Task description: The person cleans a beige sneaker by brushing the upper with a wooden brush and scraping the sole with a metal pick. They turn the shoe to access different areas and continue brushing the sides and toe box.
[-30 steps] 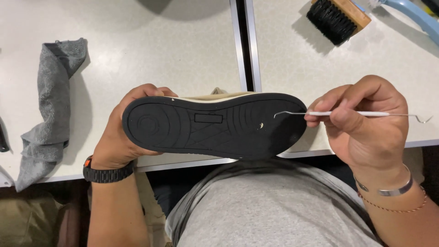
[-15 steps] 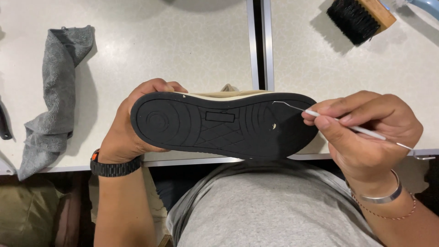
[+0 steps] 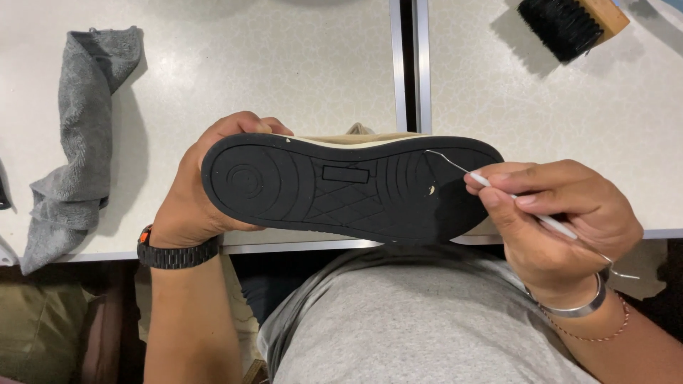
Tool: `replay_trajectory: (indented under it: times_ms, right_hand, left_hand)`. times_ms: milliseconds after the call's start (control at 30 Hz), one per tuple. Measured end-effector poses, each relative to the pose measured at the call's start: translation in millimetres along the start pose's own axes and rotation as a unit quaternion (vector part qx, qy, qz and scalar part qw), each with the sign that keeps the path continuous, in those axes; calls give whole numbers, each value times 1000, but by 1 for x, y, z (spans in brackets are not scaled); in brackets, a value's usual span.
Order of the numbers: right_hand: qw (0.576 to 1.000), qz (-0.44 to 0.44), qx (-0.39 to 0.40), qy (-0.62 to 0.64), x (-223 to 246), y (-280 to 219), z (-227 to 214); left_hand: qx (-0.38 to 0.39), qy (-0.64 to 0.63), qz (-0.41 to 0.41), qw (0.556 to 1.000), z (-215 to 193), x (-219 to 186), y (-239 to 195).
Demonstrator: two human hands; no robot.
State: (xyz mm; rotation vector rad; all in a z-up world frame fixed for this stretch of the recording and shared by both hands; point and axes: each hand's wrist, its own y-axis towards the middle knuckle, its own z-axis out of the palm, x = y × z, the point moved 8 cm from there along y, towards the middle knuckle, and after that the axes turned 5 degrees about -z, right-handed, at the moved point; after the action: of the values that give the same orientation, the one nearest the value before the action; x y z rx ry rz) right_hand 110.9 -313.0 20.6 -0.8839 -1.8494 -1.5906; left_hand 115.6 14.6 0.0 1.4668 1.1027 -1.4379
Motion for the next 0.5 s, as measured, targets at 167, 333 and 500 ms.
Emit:
replay_trajectory:
  times_ms: [167,333,500]
  right_hand:
    - [996,-28,60,-64,10,-11,4]
    - [905,-213,139,-341,-15,-82,-22]
    - [951,-75,259,-153,-102,-148,-73]
  left_hand:
    - [4,-9,-6,1000,3,-3,2]
    - [-5,-3,-6,1000,1,-2,1]
    - [-5,-2,-6,1000,1,-2,1]
